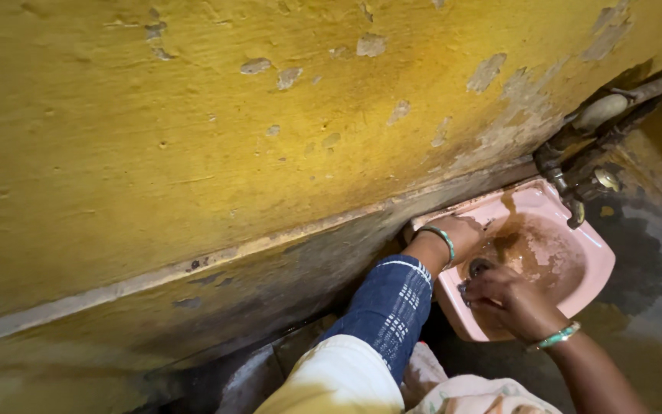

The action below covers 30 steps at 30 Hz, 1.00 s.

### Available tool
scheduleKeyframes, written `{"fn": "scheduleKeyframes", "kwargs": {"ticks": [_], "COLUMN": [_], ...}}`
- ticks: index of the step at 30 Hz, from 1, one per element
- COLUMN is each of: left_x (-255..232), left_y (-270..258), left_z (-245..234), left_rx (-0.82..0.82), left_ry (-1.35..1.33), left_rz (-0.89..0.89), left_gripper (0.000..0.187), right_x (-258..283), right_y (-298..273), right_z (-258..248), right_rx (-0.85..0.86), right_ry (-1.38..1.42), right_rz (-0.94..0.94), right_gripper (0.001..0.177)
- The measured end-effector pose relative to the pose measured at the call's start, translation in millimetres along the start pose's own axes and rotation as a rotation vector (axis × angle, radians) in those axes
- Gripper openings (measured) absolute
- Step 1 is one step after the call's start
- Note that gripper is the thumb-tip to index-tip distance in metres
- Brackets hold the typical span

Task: The person cleans a small pink wall-mounted sink by hand using a piece of mesh and water from the tap.

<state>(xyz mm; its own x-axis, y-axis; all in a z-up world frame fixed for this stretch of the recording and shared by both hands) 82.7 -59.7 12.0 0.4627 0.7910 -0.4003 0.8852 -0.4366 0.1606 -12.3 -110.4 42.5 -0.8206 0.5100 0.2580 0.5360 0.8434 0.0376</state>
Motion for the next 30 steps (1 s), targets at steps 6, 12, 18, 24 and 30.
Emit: {"fn": "scheduleKeyframes", "kwargs": {"ticks": [6, 12, 18, 24, 30], "left_x": [-4, -8, -12, 4, -1], "left_y": [-5, 1, 16, 20, 10], "left_z": [-8, 6, 27, 30, 19], "left_rx": [0.023, -0.013, -0.021, -0.039, -0.030], "left_ry": [0.012, 0.113, 0.192, 0.046, 0.078], "left_rz": [0.004, 0.041, 0.007, -0.054, -0.052], "left_gripper": [0.033, 0.037, 0.048, 0.037, 0.038], "right_x": [-18, -25, -32, 5, -12], "right_y": [5, -16, -32, 1, -18], "right_z": [-3, 14, 0, -4, 6], "right_rx": [-0.082, -0.095, -0.077, -0.223, -0.107], "right_ry": [0.046, 0.259, 0.198, -0.020, 0.049], "right_rz": [0.233, 0.194, 0.430, 0.098, 0.112], "right_gripper": [0.023, 0.032, 0.032, 0.024, 0.024]}}
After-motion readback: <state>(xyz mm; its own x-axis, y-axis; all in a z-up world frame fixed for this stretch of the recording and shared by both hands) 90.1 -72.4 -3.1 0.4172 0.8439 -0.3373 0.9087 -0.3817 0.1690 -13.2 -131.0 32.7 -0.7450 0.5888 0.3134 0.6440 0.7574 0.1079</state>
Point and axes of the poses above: each hand's wrist, its own y-axis towards the middle knuckle, its own z-axis out of the palm, x = y × z, the point moved 10 cm from there along y, towards the middle knuckle, and after that the axes turned 8 degrees about -z, right-handed, at the moved point
